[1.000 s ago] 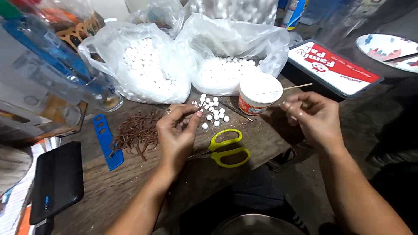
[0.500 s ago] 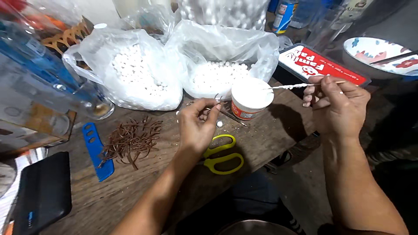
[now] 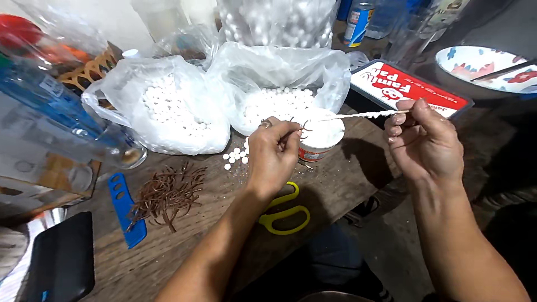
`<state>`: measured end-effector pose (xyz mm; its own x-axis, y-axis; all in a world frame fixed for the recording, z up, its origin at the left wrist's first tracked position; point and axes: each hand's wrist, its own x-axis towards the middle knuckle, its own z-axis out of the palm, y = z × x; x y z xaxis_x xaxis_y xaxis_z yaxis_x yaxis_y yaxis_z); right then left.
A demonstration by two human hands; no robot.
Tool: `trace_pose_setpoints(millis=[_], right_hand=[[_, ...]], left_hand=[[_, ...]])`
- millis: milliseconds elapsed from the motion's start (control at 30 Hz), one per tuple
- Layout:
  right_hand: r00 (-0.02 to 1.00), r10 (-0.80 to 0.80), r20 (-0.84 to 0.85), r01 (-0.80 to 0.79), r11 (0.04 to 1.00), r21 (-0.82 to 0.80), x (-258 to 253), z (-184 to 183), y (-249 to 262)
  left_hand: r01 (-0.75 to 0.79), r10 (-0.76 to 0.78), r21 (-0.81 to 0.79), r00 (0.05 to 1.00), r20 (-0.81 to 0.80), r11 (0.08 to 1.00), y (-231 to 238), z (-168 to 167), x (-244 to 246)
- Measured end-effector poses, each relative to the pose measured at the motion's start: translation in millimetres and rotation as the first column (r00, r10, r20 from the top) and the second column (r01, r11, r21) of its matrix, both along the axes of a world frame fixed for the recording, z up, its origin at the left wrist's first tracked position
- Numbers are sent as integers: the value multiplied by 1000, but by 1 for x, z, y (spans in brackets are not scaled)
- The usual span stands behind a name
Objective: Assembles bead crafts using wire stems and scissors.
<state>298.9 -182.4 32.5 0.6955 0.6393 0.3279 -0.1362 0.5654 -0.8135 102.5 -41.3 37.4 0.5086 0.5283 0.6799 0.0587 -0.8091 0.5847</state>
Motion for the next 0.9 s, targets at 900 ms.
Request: trace_pose_setpoints(millis=[900], right_hand=[[998,-41,48,43,998,-34,-1,-4,3]], left_hand=[[-22,22,69,1000,3,997,-6,-3,2]])
